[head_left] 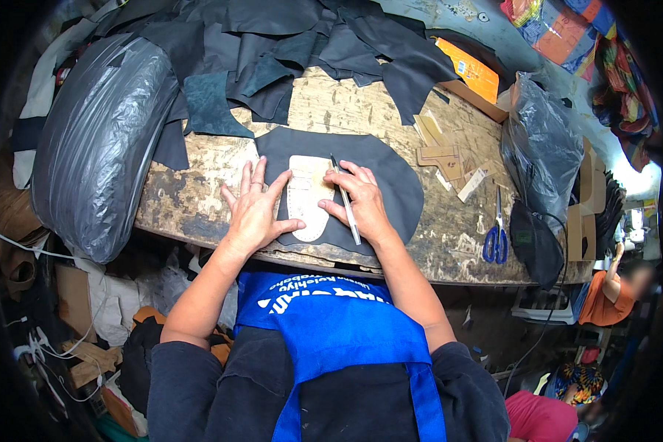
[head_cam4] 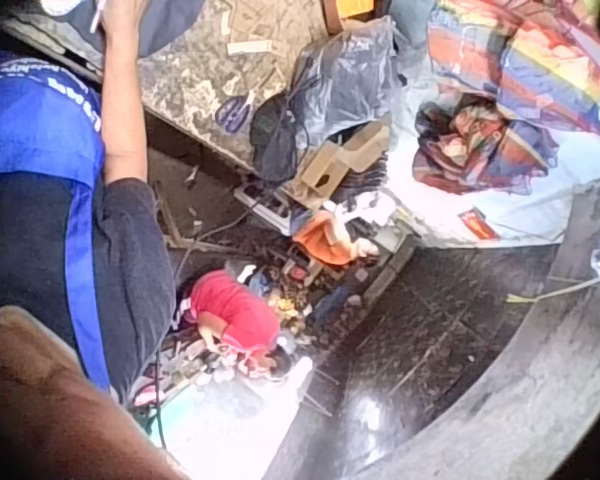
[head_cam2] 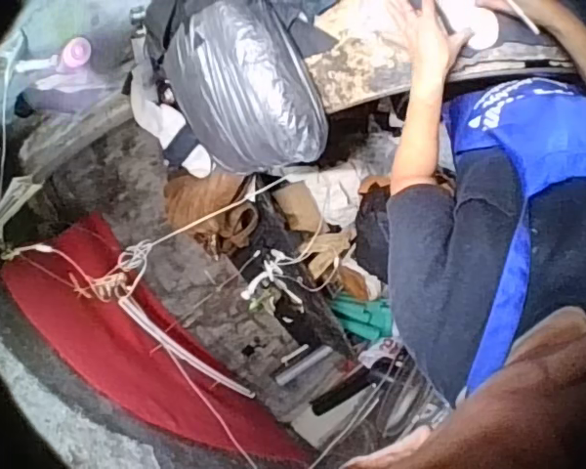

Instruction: The person places cardboard templates on black fabric and traces their outlines with a pen. They consult a notebook containing additional patterns, then continue tracing multiple shapes onto the fabric.

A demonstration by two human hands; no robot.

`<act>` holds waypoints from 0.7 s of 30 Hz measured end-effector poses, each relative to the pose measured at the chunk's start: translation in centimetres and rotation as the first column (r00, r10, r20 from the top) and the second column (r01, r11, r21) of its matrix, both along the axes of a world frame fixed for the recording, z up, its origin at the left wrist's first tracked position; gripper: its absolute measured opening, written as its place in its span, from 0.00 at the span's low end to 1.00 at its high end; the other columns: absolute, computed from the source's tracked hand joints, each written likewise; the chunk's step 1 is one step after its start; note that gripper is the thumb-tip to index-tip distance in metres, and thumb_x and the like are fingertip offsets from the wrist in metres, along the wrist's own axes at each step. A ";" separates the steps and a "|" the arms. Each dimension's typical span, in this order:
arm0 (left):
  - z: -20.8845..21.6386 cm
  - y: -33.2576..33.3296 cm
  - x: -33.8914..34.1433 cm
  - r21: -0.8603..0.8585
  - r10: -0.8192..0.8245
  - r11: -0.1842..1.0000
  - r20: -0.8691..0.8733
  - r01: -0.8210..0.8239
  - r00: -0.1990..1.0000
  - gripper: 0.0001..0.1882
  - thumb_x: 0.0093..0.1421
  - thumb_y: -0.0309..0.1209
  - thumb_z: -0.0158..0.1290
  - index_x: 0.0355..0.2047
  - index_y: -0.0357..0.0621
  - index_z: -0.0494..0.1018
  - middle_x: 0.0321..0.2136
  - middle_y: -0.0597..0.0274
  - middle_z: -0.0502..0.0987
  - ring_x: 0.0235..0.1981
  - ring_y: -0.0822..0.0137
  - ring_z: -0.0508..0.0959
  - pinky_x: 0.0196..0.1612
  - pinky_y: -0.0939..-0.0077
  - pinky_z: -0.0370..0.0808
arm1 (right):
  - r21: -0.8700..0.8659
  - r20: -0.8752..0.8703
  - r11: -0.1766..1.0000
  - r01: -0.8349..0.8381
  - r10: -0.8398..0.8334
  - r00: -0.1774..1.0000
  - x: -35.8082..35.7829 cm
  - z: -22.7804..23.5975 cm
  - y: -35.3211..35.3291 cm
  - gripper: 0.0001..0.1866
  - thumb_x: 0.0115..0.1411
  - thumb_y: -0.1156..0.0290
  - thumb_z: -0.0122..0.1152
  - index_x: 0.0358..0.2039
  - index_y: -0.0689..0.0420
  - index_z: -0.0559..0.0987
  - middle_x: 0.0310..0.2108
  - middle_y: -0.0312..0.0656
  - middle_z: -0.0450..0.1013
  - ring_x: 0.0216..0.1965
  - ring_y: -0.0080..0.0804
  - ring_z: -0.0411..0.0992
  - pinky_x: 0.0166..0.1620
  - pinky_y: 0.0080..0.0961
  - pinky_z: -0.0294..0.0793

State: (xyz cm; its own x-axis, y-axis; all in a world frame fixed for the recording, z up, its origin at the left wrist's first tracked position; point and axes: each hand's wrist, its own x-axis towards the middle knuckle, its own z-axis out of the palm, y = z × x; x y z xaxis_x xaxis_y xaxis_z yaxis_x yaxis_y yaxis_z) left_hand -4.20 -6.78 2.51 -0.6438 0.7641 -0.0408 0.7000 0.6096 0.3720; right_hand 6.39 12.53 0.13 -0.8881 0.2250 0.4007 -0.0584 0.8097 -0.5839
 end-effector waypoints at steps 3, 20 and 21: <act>-1.0 -0.5 -0.3 0.052 0.070 0.996 -0.007 -0.069 0.998 0.58 0.32 0.61 0.65 0.63 0.52 0.58 0.63 0.38 0.50 0.67 0.43 0.45 0.58 0.26 0.36 | -0.039 0.004 0.999 0.006 -0.006 1.000 0.0 0.0 -0.1 0.22 0.43 0.61 0.72 0.39 0.54 0.79 0.41 0.40 0.77 0.55 0.46 0.66 0.58 0.43 0.58; -1.7 -0.9 -0.1 0.141 0.113 0.983 0.043 -0.118 0.993 0.61 0.32 0.59 0.67 0.65 0.52 0.52 0.63 0.38 0.52 0.67 0.45 0.47 0.60 0.29 0.36 | -0.009 0.000 1.000 -0.008 0.008 1.000 0.0 0.0 -0.1 0.23 0.43 0.60 0.72 0.40 0.54 0.79 0.41 0.40 0.77 0.54 0.46 0.66 0.57 0.41 0.59; -1.4 -0.8 0.1 0.148 0.103 0.984 0.014 -0.104 0.995 0.57 0.34 0.57 0.67 0.64 0.55 0.55 0.63 0.39 0.52 0.67 0.45 0.47 0.60 0.28 0.37 | -0.008 -0.002 1.000 -0.009 0.009 1.000 -0.1 0.0 -0.1 0.23 0.43 0.60 0.72 0.40 0.54 0.79 0.41 0.40 0.77 0.54 0.46 0.66 0.57 0.41 0.59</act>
State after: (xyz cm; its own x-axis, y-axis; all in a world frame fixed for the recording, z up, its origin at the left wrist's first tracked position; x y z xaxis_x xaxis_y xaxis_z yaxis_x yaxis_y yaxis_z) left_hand -4.12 -7.57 1.07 -0.7200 0.6911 0.0633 0.6330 0.6166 0.4681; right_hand 6.32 12.46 0.10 -0.8894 0.2204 0.4005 -0.0663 0.8046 -0.5901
